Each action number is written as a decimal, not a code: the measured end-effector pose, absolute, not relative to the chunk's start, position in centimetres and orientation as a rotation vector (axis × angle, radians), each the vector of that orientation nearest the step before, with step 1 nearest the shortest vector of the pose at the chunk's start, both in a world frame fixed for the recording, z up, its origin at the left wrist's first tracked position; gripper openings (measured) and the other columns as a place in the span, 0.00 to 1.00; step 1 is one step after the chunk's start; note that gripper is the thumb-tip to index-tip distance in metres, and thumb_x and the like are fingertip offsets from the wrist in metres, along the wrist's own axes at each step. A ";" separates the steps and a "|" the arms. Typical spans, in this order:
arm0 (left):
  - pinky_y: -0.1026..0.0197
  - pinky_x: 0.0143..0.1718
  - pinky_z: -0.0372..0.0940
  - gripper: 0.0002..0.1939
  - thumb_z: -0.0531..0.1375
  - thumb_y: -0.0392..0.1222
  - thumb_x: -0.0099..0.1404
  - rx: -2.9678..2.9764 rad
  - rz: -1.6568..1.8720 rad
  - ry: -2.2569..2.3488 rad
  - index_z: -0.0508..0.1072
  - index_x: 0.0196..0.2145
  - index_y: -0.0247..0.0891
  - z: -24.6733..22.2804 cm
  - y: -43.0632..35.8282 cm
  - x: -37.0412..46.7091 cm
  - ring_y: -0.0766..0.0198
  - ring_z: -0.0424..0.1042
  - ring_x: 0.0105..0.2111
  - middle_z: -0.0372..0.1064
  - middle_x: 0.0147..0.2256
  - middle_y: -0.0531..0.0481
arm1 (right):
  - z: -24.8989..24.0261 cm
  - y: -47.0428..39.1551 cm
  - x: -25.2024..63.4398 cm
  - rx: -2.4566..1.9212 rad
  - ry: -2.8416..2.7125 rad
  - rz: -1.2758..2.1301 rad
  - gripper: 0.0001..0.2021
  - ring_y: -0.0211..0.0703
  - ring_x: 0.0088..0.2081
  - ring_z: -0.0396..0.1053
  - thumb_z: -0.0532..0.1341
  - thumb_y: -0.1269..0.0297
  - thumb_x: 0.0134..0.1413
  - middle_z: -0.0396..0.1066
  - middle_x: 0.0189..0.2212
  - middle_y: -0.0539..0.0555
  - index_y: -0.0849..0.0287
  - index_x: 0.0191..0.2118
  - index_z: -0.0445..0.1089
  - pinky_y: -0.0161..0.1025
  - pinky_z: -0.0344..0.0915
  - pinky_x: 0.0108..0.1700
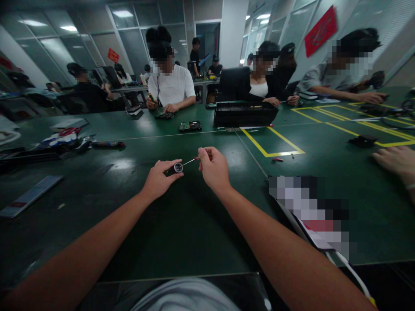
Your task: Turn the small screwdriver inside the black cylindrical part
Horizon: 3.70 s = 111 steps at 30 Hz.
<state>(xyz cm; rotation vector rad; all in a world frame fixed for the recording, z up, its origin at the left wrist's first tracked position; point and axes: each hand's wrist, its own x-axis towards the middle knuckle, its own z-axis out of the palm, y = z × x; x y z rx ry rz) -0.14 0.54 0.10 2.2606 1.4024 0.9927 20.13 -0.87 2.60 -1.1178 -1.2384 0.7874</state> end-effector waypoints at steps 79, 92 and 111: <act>0.52 0.54 0.65 0.21 0.61 0.42 0.66 1.794 1.176 1.230 0.69 0.57 0.41 0.1 1.6 0.3 0.57 0.73 0.48 0.73 0.49 0.45 | 2.1 -0.8 20.3 -1.141 -1.358 0.494 0.15 0.42 0.27 0.73 0.59 0.50 0.65 0.73 0.24 0.48 0.54 0.48 0.72 0.40 0.67 0.32; 0.54 0.44 0.68 0.13 0.62 0.39 0.66 2.316 0.415 1.338 0.78 0.48 0.40 2.0 1.2 4.9 0.54 0.75 0.40 0.76 0.41 0.44 | 1.6 -0.5 20.2 -1.147 -1.394 0.419 0.18 0.49 0.45 0.78 0.60 0.60 0.62 0.80 0.44 0.56 0.53 0.57 0.68 0.50 0.72 0.50; 0.62 0.27 0.62 0.14 0.64 0.46 0.62 1.784 0.669 1.337 0.80 0.44 0.41 4.2 2.9 -1.0 0.63 0.71 0.27 0.76 0.36 0.46 | 1.7 -0.6 20.3 -1.170 -1.446 0.355 0.17 0.49 0.42 0.74 0.59 0.58 0.63 0.78 0.41 0.56 0.53 0.56 0.69 0.49 0.70 0.48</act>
